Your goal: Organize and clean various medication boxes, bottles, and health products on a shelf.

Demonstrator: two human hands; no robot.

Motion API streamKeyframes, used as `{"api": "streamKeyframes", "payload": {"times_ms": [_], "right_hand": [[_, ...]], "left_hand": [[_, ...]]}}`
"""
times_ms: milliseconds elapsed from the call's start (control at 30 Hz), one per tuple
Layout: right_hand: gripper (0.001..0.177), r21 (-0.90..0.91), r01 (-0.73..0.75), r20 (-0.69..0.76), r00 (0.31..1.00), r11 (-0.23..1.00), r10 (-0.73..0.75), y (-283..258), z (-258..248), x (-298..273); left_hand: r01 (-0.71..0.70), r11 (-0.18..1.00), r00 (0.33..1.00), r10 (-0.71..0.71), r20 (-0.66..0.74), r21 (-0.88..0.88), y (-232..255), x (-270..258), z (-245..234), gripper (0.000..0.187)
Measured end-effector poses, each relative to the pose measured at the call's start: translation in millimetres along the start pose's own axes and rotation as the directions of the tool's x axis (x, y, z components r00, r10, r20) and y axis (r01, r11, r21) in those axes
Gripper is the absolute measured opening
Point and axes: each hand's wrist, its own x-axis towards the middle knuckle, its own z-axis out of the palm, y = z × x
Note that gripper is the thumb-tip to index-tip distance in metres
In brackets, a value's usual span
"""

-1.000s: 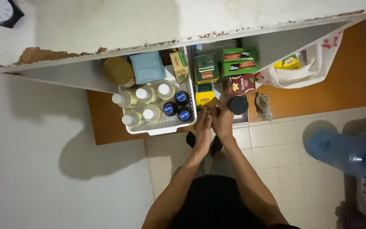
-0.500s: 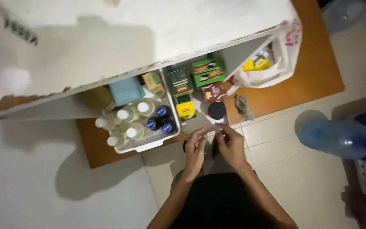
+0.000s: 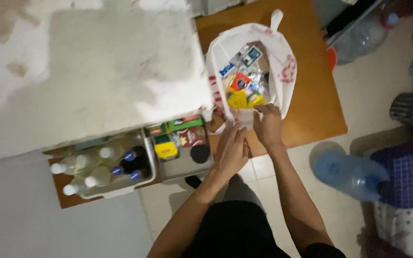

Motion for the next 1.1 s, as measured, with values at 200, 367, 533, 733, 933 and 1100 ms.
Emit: {"api": "streamKeyframes", "payload": {"times_ms": [200, 367, 533, 733, 933, 1100], "right_hand": [[0.040, -0.068, 0.110, 0.250, 0.964, 0.992, -0.090, 44, 44, 59], [0.048, -0.143, 0.131, 0.440, 0.896, 0.981, -0.055, 36, 51, 87], [0.039, -0.127, 0.105, 0.526, 0.850, 0.986, -0.023, 44, 68, 85], [0.041, -0.088, 0.184, 0.490, 0.864, 0.979, -0.118, 50, 79, 84], [0.030, -0.104, 0.108, 0.602, 0.798, 0.989, -0.023, 56, 86, 82], [0.050, -0.165, 0.229, 0.529, 0.841, 0.959, -0.110, 40, 81, 78]], "left_hand": [[0.100, 0.965, 0.983, -0.134, 0.129, 0.244, 9, 64, 15, 0.074], [0.181, 0.944, 0.955, -0.235, 0.179, 0.276, 2, 73, 27, 0.071], [0.237, 0.935, 0.959, -0.269, 0.091, 0.264, -6, 70, 41, 0.062], [0.230, 0.950, 0.972, -0.234, -0.006, 0.212, -10, 66, 45, 0.063], [0.257, 0.937, 0.961, -0.273, 0.037, 0.237, -12, 63, 43, 0.058], [0.265, 0.949, 0.960, -0.276, 0.045, 0.169, -14, 57, 45, 0.056]]}}
